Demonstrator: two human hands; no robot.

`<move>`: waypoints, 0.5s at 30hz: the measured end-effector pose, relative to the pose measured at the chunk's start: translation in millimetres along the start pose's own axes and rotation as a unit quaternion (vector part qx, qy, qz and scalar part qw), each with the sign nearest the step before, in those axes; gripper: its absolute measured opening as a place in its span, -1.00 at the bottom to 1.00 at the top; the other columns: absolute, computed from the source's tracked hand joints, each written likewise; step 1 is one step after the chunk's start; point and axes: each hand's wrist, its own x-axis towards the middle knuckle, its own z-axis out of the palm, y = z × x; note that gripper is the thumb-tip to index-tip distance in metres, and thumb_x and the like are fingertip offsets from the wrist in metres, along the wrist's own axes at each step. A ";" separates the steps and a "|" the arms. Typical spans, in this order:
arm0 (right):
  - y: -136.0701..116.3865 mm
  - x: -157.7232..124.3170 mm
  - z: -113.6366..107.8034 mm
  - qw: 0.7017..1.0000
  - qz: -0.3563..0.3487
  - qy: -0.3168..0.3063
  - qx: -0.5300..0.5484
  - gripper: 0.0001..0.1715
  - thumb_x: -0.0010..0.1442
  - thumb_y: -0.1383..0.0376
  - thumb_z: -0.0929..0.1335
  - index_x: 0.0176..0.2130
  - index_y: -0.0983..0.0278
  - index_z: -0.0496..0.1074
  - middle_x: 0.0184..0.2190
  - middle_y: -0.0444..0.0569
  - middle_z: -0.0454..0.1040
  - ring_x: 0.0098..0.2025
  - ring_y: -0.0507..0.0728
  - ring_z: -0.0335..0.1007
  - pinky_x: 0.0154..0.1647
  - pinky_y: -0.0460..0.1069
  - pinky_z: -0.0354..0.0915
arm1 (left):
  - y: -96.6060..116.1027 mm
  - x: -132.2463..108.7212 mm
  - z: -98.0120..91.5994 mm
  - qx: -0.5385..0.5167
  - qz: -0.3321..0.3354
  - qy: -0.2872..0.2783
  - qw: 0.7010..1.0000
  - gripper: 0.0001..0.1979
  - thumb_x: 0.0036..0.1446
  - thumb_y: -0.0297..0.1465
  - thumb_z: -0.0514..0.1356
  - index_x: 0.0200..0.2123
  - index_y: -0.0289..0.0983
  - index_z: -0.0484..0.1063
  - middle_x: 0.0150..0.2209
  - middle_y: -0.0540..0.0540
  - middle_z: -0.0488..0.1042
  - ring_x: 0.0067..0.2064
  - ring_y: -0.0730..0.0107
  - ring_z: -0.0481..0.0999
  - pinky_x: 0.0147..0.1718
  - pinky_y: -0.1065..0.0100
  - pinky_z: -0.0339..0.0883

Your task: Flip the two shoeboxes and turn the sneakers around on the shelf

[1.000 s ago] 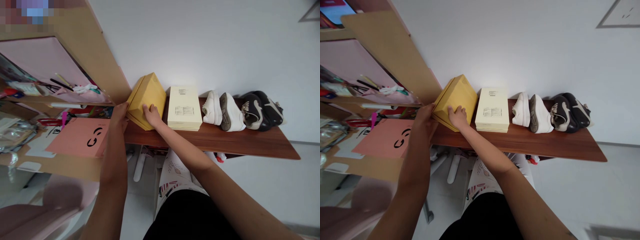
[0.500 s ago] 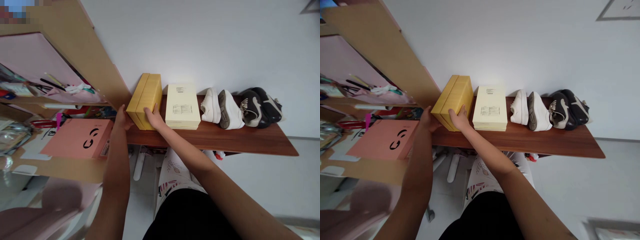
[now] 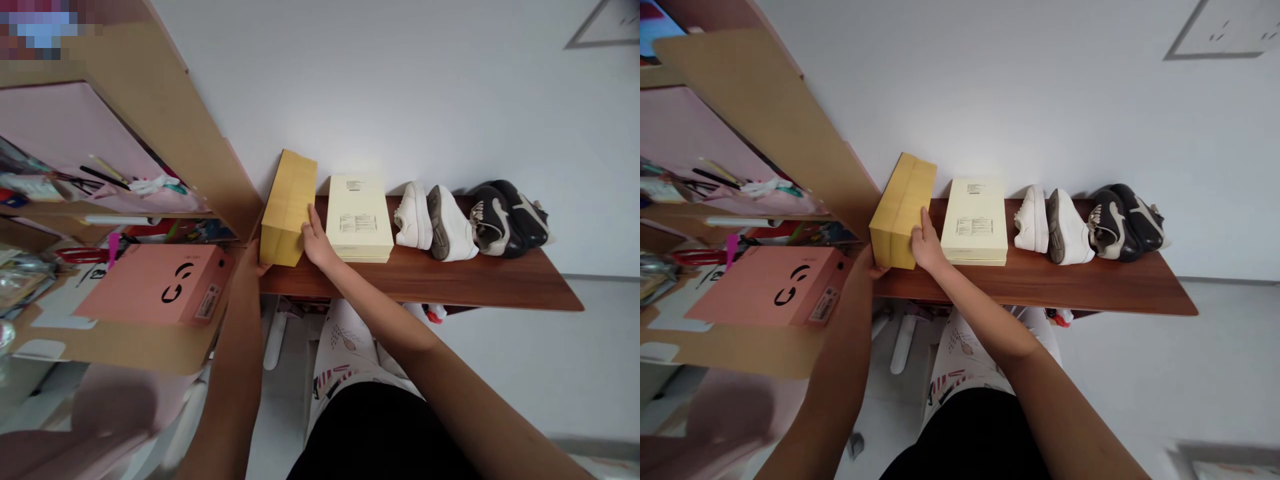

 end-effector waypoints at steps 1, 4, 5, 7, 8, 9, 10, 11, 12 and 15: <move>1.7 -0.4 0.8 1.000 -0.005 0.000 -0.015 -0.10 0.37 -0.12 0.08 0.49 0.22 -0.16 0.50 -0.10 -0.09 0.53 0.12 -0.24 0.53 0.13 -0.27 | 2.9 -2.5 -5.0 -0.014 0.022 0.022 0.999 -0.68 0.26 -0.26 0.14 0.03 -0.21 0.47 -0.26 -0.15 0.63 -0.21 0.21 0.66 -0.23 0.24 0.59; 4.4 -3.2 5.1 0.998 0.029 0.008 -0.046 -0.13 0.37 -0.17 0.06 0.46 0.18 -0.01 0.50 -0.12 -0.07 0.53 0.15 -0.29 0.52 0.19 -0.26 | 13.5 -12.0 -17.4 -0.036 0.075 0.055 0.995 -0.71 0.22 -0.32 0.16 -0.02 -0.22 0.48 -0.25 -0.14 0.62 -0.22 0.24 0.65 -0.24 0.24 0.58; 3.9 -4.4 6.5 0.998 0.048 0.011 -0.051 -0.12 0.36 -0.20 0.05 0.46 0.17 0.01 0.50 -0.13 -0.09 0.54 0.17 -0.34 0.52 0.21 -0.26 | 17.1 -15.0 -20.1 -0.037 0.090 0.057 0.994 -0.72 0.20 -0.33 0.16 -0.03 -0.23 0.49 -0.24 -0.15 0.62 -0.21 0.23 0.64 -0.24 0.24 0.58; 1.0 -6.5 8.6 0.995 0.078 0.008 -0.056 -0.08 0.34 -0.25 0.05 0.45 0.17 0.05 0.50 -0.12 -0.10 0.55 0.22 -0.41 0.52 0.25 -0.29 | 23.9 -19.4 -22.8 -0.037 0.120 0.063 0.990 -0.71 0.17 -0.36 0.17 -0.04 -0.25 0.50 -0.23 -0.17 0.62 -0.18 0.21 0.64 -0.22 0.25 0.58; -0.9 -7.0 9.4 0.994 0.087 0.003 -0.058 -0.05 0.33 -0.28 0.04 0.44 0.19 0.07 0.50 -0.10 -0.09 0.55 0.24 -0.42 0.52 0.27 -0.30 | 26.8 -20.5 -23.1 -0.038 0.136 0.067 0.988 -0.70 0.16 -0.36 0.17 -0.03 -0.26 0.50 -0.22 -0.17 0.62 -0.16 0.20 0.64 -0.21 0.26 0.58; -2.7 -7.1 10.1 0.994 0.093 -0.003 -0.060 -0.01 0.32 -0.30 0.04 0.44 0.21 0.07 0.50 -0.07 -0.07 0.54 0.26 -0.41 0.51 0.28 -0.30 | 29.3 -20.7 -22.9 -0.039 0.150 0.072 0.985 -0.68 0.15 -0.37 0.18 -0.02 -0.26 0.50 -0.22 -0.17 0.62 -0.15 0.19 0.64 -0.20 0.26 0.58; -3.9 -6.8 10.7 0.993 0.096 -0.009 -0.063 0.02 0.30 -0.32 0.05 0.44 0.23 0.07 0.49 -0.03 -0.05 0.54 0.29 -0.38 0.51 0.29 -0.30 | 31.3 -20.0 -22.3 -0.039 0.162 0.078 0.983 -0.65 0.14 -0.37 0.19 0.00 -0.27 0.50 -0.22 -0.17 0.63 -0.13 0.17 0.63 -0.19 0.26 0.58; -4.5 -6.1 11.2 0.993 0.099 -0.012 -0.066 0.06 0.28 -0.34 0.07 0.44 0.26 0.06 0.49 0.01 -0.04 0.54 0.31 -0.34 0.50 0.30 -0.30 | 32.9 -18.6 -21.5 -0.038 0.173 0.085 0.980 -0.63 0.13 -0.37 0.19 0.02 -0.28 0.49 -0.22 -0.17 0.63 -0.12 0.17 0.63 -0.18 0.26 0.58; -4.1 -5.1 11.7 0.992 0.101 -0.013 -0.067 0.09 0.26 -0.35 0.10 0.44 0.28 0.05 0.48 0.06 -0.02 0.53 0.33 -0.29 0.50 0.31 -0.28 | 34.2 -16.6 -20.5 -0.035 0.183 0.092 0.978 -0.61 0.12 -0.37 0.20 0.04 -0.28 0.49 -0.22 -0.17 0.63 -0.11 0.17 0.63 -0.17 0.27 0.57; 2.5 -1.8 13.5 0.992 0.108 -0.011 -0.062 0.12 0.23 -0.36 0.16 0.44 0.31 0.05 0.45 0.13 0.06 0.50 0.33 -0.14 0.49 0.28 -0.20 | 36.8 -9.6 -17.1 -0.016 0.210 0.109 0.972 -0.60 0.11 -0.36 0.21 0.04 -0.26 0.49 -0.19 -0.17 0.63 -0.08 0.19 0.63 -0.14 0.29 0.57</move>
